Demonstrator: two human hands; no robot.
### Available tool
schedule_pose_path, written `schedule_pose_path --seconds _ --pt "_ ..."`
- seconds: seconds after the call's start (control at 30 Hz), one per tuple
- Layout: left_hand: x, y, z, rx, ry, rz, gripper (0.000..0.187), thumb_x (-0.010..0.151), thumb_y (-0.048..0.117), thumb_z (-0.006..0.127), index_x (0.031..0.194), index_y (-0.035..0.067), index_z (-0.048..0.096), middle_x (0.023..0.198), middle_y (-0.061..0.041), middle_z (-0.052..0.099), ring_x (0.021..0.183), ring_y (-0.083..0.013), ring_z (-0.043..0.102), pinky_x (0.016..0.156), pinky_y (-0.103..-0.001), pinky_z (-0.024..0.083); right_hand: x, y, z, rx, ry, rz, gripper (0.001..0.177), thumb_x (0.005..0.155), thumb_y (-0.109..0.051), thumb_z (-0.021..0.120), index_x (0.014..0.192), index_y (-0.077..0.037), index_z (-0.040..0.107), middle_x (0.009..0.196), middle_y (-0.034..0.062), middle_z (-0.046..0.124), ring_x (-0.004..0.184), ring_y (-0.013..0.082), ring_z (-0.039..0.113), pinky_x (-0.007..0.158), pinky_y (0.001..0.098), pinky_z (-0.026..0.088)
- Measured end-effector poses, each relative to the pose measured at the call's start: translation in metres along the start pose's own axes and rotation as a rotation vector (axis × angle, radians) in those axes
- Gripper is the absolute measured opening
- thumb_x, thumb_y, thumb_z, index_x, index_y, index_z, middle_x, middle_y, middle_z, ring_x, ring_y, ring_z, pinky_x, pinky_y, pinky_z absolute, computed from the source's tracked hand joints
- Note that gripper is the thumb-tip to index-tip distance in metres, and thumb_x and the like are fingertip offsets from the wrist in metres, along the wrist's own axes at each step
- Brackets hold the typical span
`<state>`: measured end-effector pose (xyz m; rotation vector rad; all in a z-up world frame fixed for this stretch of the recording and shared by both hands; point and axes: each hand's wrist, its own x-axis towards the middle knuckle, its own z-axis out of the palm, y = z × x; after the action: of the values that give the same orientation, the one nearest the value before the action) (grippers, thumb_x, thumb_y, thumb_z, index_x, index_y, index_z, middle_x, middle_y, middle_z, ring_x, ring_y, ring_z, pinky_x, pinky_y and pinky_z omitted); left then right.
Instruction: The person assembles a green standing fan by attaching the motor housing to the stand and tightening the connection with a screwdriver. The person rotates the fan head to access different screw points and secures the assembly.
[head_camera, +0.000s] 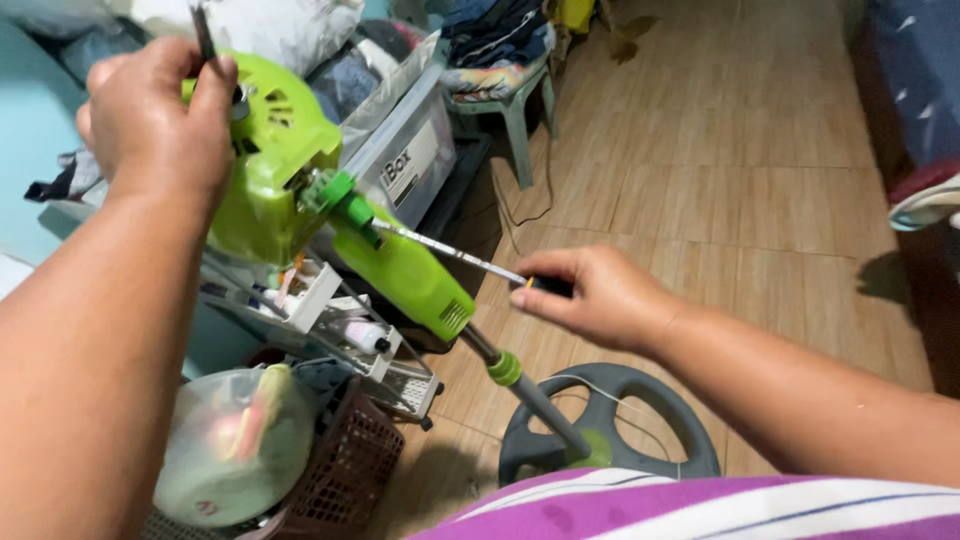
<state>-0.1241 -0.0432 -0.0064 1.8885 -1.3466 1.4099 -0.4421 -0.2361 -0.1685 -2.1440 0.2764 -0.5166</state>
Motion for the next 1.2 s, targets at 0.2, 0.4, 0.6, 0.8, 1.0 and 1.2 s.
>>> schedule_pose_path --seconds 0.2,0.4,0.6,0.8,1.0,1.2 --pt "0.007 0.085 -0.01 -0.075 -0.035 -0.072 0.016 0.096 0.029 0.074 0.101 0.014 0.076 0.098 -0.007 0.072 0.104 -0.0335 0.058 0.088 -0.053 0.033 -0.044 0.043 -0.023 -0.026 -0.059 0.166 0.041 0.085 -0.04 0.073 0.12 -0.017 0.074 0.096 0.0055 0.08 0.085 0.0155 0.074 0.078 0.0321 0.058" --pt "0.005 0.18 -0.018 -0.075 0.002 0.064 0.011 0.098 0.022 0.074 0.102 0.012 0.073 0.104 -0.006 0.071 0.11 -0.0334 0.054 0.096 -0.053 0.03 -0.086 0.086 -0.037 0.003 -0.082 0.136 0.042 0.087 -0.037 0.072 0.124 -0.017 0.072 0.102 0.0067 0.08 0.092 0.0162 0.076 0.083 0.032 0.058" --pt "0.009 0.231 -0.016 -0.141 -0.126 0.034 0.022 0.102 0.035 0.079 0.107 0.015 0.074 0.111 -0.007 0.07 0.116 -0.0322 0.055 0.103 -0.05 0.04 -0.117 0.107 -0.057 -0.006 -0.12 0.208 0.041 0.089 -0.035 0.07 0.125 -0.016 0.07 0.099 0.0079 0.08 0.088 0.0175 0.075 0.081 0.0327 0.058" --pt "-0.009 0.25 -0.005 -0.451 0.136 -0.491 0.062 0.108 0.051 0.057 0.152 0.013 0.033 0.151 -0.013 0.047 0.141 -0.0327 0.045 0.119 -0.051 0.039 -0.14 0.108 -0.064 0.007 -0.144 0.239 0.043 0.091 -0.035 0.071 0.13 -0.018 0.069 0.101 0.0066 0.079 0.089 0.0164 0.075 0.081 0.032 0.058" --pt "-0.032 0.24 -0.017 -1.254 0.151 -1.385 0.107 0.08 0.088 0.052 0.16 0.024 0.023 0.158 -0.01 0.04 0.143 -0.042 0.041 0.109 -0.08 0.039 -0.143 0.104 -0.063 0.037 -0.173 0.246 0.042 0.09 -0.029 0.069 0.131 -0.018 0.069 0.1 0.006 0.079 0.089 0.0149 0.073 0.082 0.0311 0.058" --pt "-0.05 0.232 -0.009 -1.848 -0.085 -1.821 0.101 0.074 0.089 0.054 0.151 0.024 0.046 0.163 -0.017 0.044 0.144 -0.0481 0.038 0.111 -0.086 0.026 -0.146 0.111 -0.064 0.082 -0.158 0.156 0.037 0.092 -0.027 0.07 0.126 -0.014 0.069 0.1 0.004 0.077 0.09 0.0113 0.069 0.084 0.0303 0.057"
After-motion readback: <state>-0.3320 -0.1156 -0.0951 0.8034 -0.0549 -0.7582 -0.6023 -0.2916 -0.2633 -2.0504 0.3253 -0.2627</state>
